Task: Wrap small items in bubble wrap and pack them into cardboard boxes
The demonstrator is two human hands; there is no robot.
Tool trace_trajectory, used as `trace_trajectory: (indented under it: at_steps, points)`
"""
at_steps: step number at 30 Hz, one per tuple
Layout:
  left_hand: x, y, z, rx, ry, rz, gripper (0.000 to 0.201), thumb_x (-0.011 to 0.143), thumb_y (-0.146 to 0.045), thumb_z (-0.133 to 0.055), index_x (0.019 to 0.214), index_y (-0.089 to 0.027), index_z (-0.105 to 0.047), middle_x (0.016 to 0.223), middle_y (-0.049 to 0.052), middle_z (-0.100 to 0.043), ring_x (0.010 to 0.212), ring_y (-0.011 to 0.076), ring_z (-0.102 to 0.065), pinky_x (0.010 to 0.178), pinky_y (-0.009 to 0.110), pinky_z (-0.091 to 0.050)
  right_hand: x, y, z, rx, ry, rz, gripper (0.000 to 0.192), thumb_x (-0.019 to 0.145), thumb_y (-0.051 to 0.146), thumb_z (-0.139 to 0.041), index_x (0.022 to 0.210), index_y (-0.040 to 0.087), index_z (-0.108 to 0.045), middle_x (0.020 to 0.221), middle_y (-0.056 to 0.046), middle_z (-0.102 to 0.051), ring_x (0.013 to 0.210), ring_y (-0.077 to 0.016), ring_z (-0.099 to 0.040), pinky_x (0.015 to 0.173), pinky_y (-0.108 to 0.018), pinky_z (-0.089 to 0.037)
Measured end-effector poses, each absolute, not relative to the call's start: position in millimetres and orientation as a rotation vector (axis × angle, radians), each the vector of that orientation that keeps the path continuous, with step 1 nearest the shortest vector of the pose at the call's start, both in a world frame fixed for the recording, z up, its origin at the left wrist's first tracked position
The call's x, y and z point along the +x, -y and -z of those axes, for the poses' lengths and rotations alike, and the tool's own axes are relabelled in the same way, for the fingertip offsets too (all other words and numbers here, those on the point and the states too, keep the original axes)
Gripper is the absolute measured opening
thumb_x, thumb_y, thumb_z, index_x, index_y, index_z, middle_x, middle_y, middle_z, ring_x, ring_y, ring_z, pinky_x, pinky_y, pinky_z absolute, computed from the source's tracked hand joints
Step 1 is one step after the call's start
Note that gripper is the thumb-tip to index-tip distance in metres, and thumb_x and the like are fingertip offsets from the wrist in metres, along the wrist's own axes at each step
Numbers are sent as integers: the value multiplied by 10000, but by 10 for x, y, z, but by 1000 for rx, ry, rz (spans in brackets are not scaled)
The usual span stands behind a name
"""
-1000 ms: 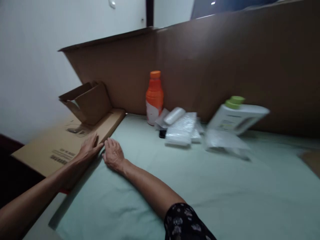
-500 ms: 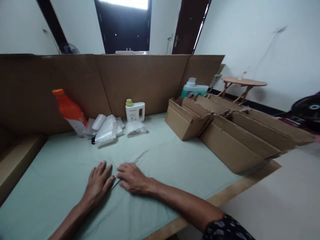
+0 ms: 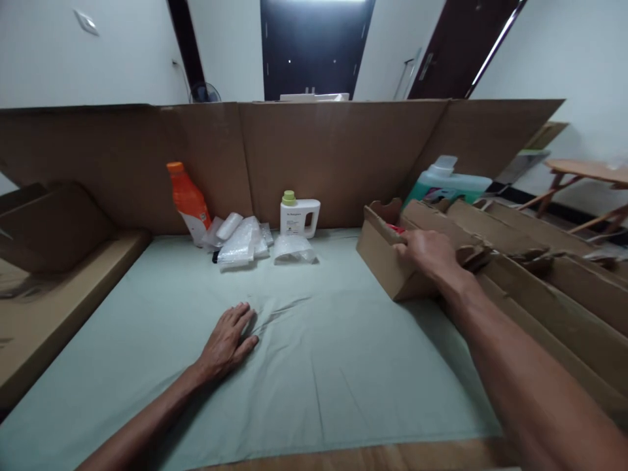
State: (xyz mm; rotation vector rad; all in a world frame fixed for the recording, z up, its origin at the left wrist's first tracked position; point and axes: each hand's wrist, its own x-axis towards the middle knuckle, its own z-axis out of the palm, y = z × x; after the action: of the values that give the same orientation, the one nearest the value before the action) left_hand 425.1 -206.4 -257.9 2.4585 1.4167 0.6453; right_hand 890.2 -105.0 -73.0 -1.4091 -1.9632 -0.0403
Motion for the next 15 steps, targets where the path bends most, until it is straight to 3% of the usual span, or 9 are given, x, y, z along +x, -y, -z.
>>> trace_trajectory:
  at_steps: [2, 5, 8, 10, 12, 15]
  points:
    - [4217, 2036, 2641, 2348, -1438, -768, 593, 935, -391, -576, 1465, -137, -494, 1518, 209, -503, 1416, 344, -476, 1171, 572, -390, 8776, 1216, 811, -1445, 2017, 81, 421, 736, 650, -689, 551, 287, -581, 417, 15, -391, 582, -219, -514, 706, -401, -425]
    - [4155, 2024, 2724, 2193, -1416, -968, 747, 877, -438, -639, 1519, -140, -400, 1530, 217, -477, 1424, 359, -462, 1166, 578, -392, 8369, 1676, 846, -1438, 2172, 104, 338, 791, 581, -672, 677, 265, -712, 535, -27, -613, 546, -205, -546, 653, -378, -438]
    - [4127, 2105, 2734, 2078, -1346, -1088, 916, 820, -478, -705, 1567, -156, -286, 1594, 214, -381, 1478, 378, -379, 1193, 591, -345, 7915, 2215, 754, -1239, 2289, 46, 257, 874, 512, -647, 863, 280, -759, 805, -34, -764, 792, -257, -697, 828, -437, -512]
    - [4141, 2191, 2687, 2011, -1286, -1120, 983, 783, -495, -748, 1572, -168, -261, 1610, 207, -350, 1487, 384, -357, 1201, 579, -336, 7751, 2479, 725, -1179, 2089, 7, 226, 884, 474, -663, 991, 295, -750, 998, -41, -779, 989, -276, -706, 955, -461, -510]
    - [4177, 2263, 2611, 1940, -1240, -1138, 948, 746, -500, -780, 1523, -174, -347, 1548, 198, -432, 1431, 389, -428, 1171, 565, -379, 7734, 2606, 816, -1274, 1762, -38, 233, 895, 467, -650, 1026, 296, -738, 1099, -57, -762, 1091, -287, -686, 1021, -466, -496]
    - [4248, 2301, 2503, 1850, -1210, -1136, 739, 713, -481, -797, 1329, -173, -529, 1324, 158, -603, 1238, 368, -574, 1060, 531, -479, 7824, 2578, 1211, -1543, 1389, -292, 375, 870, 595, -608, 991, 264, -738, 1043, -89, -766, 1006, -312, -712, 967, -483, -541]
